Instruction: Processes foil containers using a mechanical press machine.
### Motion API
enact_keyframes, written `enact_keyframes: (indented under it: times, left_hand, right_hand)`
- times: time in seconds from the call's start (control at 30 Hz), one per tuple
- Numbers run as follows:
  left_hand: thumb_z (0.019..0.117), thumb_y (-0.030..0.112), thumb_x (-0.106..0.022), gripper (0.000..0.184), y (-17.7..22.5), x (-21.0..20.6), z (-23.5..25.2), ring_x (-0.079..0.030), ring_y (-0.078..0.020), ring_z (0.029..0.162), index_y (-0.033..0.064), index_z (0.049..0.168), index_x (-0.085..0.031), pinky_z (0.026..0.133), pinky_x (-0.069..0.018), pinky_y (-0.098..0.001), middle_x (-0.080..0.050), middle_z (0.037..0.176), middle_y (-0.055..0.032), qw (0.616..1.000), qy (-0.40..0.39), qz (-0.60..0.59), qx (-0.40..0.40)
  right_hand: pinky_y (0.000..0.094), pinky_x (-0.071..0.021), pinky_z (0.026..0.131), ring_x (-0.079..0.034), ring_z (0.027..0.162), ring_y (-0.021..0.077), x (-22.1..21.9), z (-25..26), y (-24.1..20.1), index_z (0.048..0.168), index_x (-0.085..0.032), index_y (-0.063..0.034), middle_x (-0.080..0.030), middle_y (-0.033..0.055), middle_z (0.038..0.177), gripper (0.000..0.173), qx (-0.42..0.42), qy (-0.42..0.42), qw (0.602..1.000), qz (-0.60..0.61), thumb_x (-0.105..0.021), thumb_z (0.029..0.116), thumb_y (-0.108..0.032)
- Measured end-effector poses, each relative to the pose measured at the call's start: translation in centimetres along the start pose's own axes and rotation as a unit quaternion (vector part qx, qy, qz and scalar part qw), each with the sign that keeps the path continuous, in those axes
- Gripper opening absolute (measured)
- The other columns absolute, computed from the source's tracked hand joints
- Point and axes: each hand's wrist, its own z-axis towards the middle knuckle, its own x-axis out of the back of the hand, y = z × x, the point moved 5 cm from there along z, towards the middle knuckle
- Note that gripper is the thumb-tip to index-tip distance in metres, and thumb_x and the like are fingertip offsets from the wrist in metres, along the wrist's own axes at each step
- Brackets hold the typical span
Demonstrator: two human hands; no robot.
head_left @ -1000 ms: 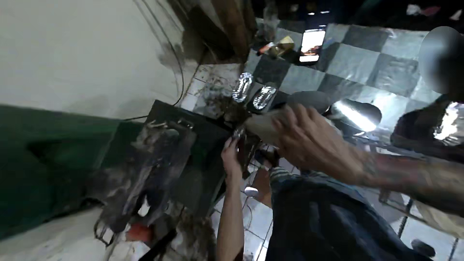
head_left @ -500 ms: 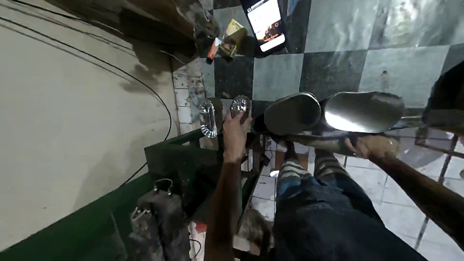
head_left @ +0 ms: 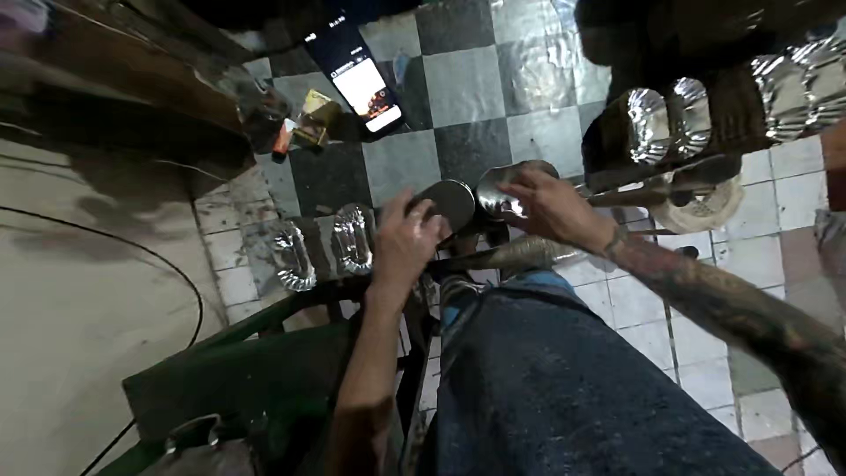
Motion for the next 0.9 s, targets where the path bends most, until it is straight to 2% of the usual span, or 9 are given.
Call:
enact_keyframes:
  times: [0.1,0.3,0.4,0.47,0.53,0.6,0.73,0.8,0.9]
  left_hand:
    - [0.0932,0.034,-0.075,0.041,1.7,-3.0,1.5,-0.042,-0.0456,0.142,0.0011,0.117,-0.069,0.12,-0.0311,-0.0596,-0.058,0.139,-0.0235,0.992,-0.093,0.014,-0.08]
    - [0.0997,0.034,-0.066,0.022,-0.3,-0.2,4.4,-0.051,-0.0307,0.141,0.0206,0.107,-0.082,0.111,-0.0444,-0.0558,-0.071,0.132,0.0008,0.967,-0.239,-0.065,-0.06]
    - [0.1025,0.034,-0.061,0.027,-0.1,-0.2,5.2,-0.06,-0.03,0.132,0.0174,0.111,-0.08,0.104,-0.0501,-0.0547,-0.071,0.131,-0.0025,0.964,-0.253,-0.026,-0.076]
    - [0.0978,0.025,-0.068,0.031,0.9,-1.1,4.2,-0.065,-0.0368,0.12,0.0089,0.123,-0.074,0.099,-0.0528,-0.0561,-0.071,0.123,-0.0157,0.975,-0.2,-0.022,-0.092]
    - [0.0897,0.016,-0.073,0.048,1.4,-2.9,2.9,-0.054,-0.0489,0.127,0.0044,0.136,-0.064,0.106,-0.0452,-0.062,-0.062,0.127,-0.0273,0.986,-0.131,0.023,-0.105]
    - [0.0897,0.01,-0.072,0.048,1.7,-4.0,1.4,-0.046,-0.0537,0.136,0.0009,0.136,-0.063,0.115,-0.0342,-0.0667,-0.061,0.133,-0.029,0.989,-0.066,0.048,-0.122]
    - [0.1012,0.008,-0.057,0.029,4.9,0.3,-2.4,-0.069,-0.027,0.116,-0.0012,0.126,-0.069,0.102,-0.0541,-0.0441,-0.073,0.12,-0.0151,0.995,0.05,-0.08,-0.036]
    - [0.1034,0.013,-0.057,0.026,5.9,1.4,-5.6,-0.072,-0.0076,0.092,-0.0057,0.119,-0.066,0.085,-0.0605,-0.0273,-0.075,0.1,-0.0054,0.93,0.094,-0.347,0.078]
    - [0.1045,0.008,-0.05,0.024,6.6,-2.4,-8.6,-0.071,-0.0089,0.096,-0.0046,0.124,-0.058,0.09,-0.0611,-0.0318,-0.073,0.104,-0.0029,0.77,0.077,-0.608,0.175]
  right_hand:
    - [0.0585,-0.0479,0.103,-0.062,0.117,0.0385,-1.0,3.0,3.5,0.123,-0.074,-0.0097,-0.066,0.0203,0.123,0.043,0.057,-0.139,0.989,0.0,-0.079,0.0874,-0.032]
    - [0.0511,-0.0531,0.094,-0.069,0.102,0.0278,1.1,6.7,5.0,0.114,-0.08,-0.0118,-0.074,0.0113,0.11,0.036,0.064,-0.29,0.951,0.088,-0.084,0.0854,-0.034]
    - [0.0464,-0.0553,0.09,-0.069,0.098,0.0249,1.0,6.9,5.1,0.113,-0.08,-0.0121,-0.073,0.0105,0.108,0.03,0.066,-0.284,0.952,0.09,-0.082,0.0885,-0.03]
    - [0.0507,-0.0531,0.094,-0.066,0.105,0.0315,0.1,5.0,4.3,0.116,-0.078,-0.0107,-0.069,0.0156,0.112,0.031,0.075,-0.256,0.962,0.05,-0.078,0.0914,-0.029]
    - [0.0589,-0.0456,0.104,-0.059,0.119,0.0382,-1.0,3.0,3.7,0.124,-0.074,-0.0118,-0.066,0.0191,0.121,0.036,0.067,-0.163,0.984,0.001,-0.073,0.0914,-0.026]
    - [0.0618,-0.0483,0.1,-0.058,0.123,0.0421,-2.3,0.8,3.0,0.127,-0.072,-0.0092,-0.063,0.0218,0.127,0.036,0.077,-0.045,0.996,-0.026,-0.071,0.0916,-0.019]
    - [0.056,-0.0557,0.089,-0.066,0.114,0.04,-0.3,-2.4,-0.7,0.128,-0.067,-0.0004,-0.067,0.0209,0.127,0.035,0.043,0.117,0.992,-0.013,-0.06,0.0954,-0.011]
    - [0.0404,-0.0596,0.082,-0.071,0.095,0.0218,2.3,-4.8,-4.0,0.12,-0.066,0.0039,-0.072,0.0137,0.103,0.03,-0.01,0.215,0.967,0.136,-0.045,0.1032,-0.01]
    - [0.0205,-0.058,0.083,-0.067,0.09,-0.0015,1.3,-6.7,-7.2,0.123,-0.06,0.0059,-0.07,0.0029,0.098,0.034,-0.076,0.228,0.894,0.378,-0.041,0.108,-0.017]
